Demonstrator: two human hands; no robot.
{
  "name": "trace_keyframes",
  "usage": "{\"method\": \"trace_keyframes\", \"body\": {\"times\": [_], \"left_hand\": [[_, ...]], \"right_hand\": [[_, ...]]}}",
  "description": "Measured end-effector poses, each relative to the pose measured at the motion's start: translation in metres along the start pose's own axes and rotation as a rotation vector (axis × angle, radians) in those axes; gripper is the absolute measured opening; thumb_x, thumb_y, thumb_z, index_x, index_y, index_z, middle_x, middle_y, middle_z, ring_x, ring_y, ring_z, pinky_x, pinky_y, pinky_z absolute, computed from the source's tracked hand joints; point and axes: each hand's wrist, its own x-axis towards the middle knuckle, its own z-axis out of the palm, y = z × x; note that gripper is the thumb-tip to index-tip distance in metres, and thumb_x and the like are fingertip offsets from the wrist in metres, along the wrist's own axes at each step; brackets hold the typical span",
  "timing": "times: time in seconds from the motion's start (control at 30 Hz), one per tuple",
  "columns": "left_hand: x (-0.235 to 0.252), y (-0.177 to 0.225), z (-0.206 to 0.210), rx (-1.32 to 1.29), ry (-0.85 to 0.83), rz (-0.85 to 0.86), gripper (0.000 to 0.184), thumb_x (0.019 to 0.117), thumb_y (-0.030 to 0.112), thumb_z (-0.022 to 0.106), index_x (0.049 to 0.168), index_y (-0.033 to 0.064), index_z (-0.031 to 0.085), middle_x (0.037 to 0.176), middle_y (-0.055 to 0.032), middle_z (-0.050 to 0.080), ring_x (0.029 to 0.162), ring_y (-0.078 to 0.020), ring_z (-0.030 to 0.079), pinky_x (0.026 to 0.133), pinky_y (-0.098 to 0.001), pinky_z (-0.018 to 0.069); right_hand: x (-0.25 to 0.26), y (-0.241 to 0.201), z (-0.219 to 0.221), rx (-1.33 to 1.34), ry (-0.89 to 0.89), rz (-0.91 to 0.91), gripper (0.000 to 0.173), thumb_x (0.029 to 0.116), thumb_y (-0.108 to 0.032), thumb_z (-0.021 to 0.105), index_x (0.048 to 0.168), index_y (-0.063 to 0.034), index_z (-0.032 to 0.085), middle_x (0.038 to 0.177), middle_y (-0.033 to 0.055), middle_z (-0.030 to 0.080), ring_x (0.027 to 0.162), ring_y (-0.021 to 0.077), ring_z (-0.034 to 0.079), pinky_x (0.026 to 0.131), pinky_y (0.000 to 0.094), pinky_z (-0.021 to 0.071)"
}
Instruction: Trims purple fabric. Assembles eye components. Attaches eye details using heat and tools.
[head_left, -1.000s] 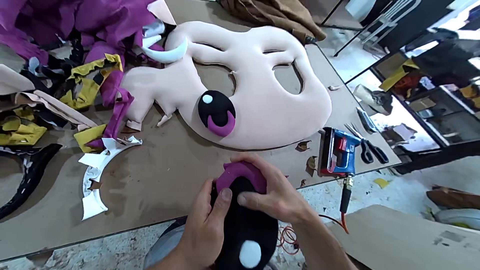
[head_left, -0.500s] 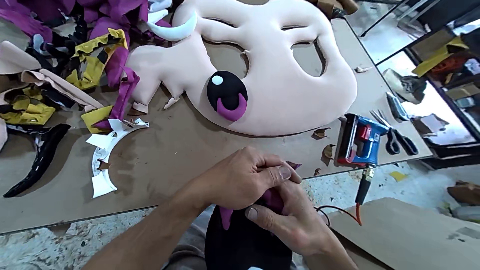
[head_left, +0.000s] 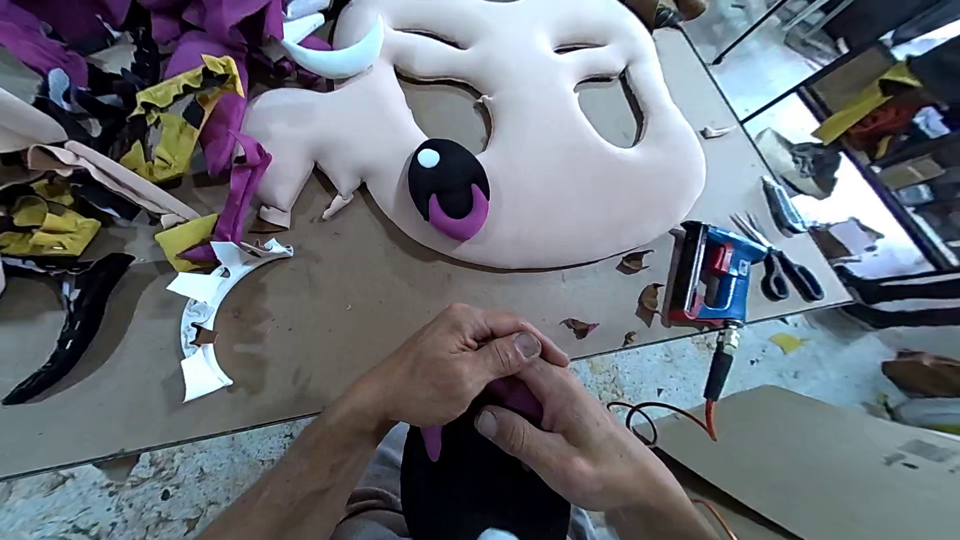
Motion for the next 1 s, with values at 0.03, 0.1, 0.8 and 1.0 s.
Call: {"method": "trace_keyframes", "body": {"times": [0.03,0.1,0.8,1.0], "left_hand": [[0.001,-0.001,-0.002,-0.02,0.008,-0.017,0.035,0.1088,0.012,0.04,0.112,-0.0009,0.073,0.106,-0.0078,0.075,0.096,-0.0129,0.071,0.086,-0.0303,0.0603],[0.001,0.003,-0.006,-0.084,0.022,-0.043,0.046,0.111,0.016,0.029,0.114,-0.0019,0.071,0.106,-0.0103,0.074,0.096,-0.0154,0.071,0.086,-0.0323,0.0601],[-0.004,-0.001,-0.031,-0.242,-0.197,-0.096,0.095,0.1041,0.062,-0.001,0.131,-0.0032,0.062,0.126,-0.0164,0.069,0.118,-0.0233,0.066,0.102,-0.0397,0.0548],[0.018,0.032,-0.021,0.582,-0.114,-0.329,0.053,0.1108,0.039,0.033,0.077,0.0151,0.066,0.06,0.0039,0.055,0.055,-0.0083,0.055,0.049,-0.0308,0.0435]], "right_hand": [[0.003,0.001,-0.003,0.02,-0.018,0.027,0.028,0.104,-0.033,0.057,0.123,-0.0127,0.062,0.1,-0.006,0.067,0.088,-0.0016,0.064,0.076,0.0202,0.057],[0.008,0.002,-0.014,0.177,-0.084,0.076,0.039,0.1054,-0.041,0.05,0.136,-0.0195,0.061,0.12,-0.0077,0.068,0.108,0.0006,0.063,0.093,0.0255,0.055],[-0.039,0.006,0.038,0.21,0.244,0.157,0.051,0.102,-0.041,0.062,0.131,-0.0001,0.055,0.112,0.0017,0.072,0.104,0.0062,0.069,0.093,0.0287,0.0598],[-0.033,0.009,0.054,0.116,0.476,0.124,0.049,0.1081,-0.049,0.041,0.119,-0.0071,0.064,0.1,-0.0063,0.071,0.096,-0.0039,0.066,0.087,0.0185,0.0558]]}}
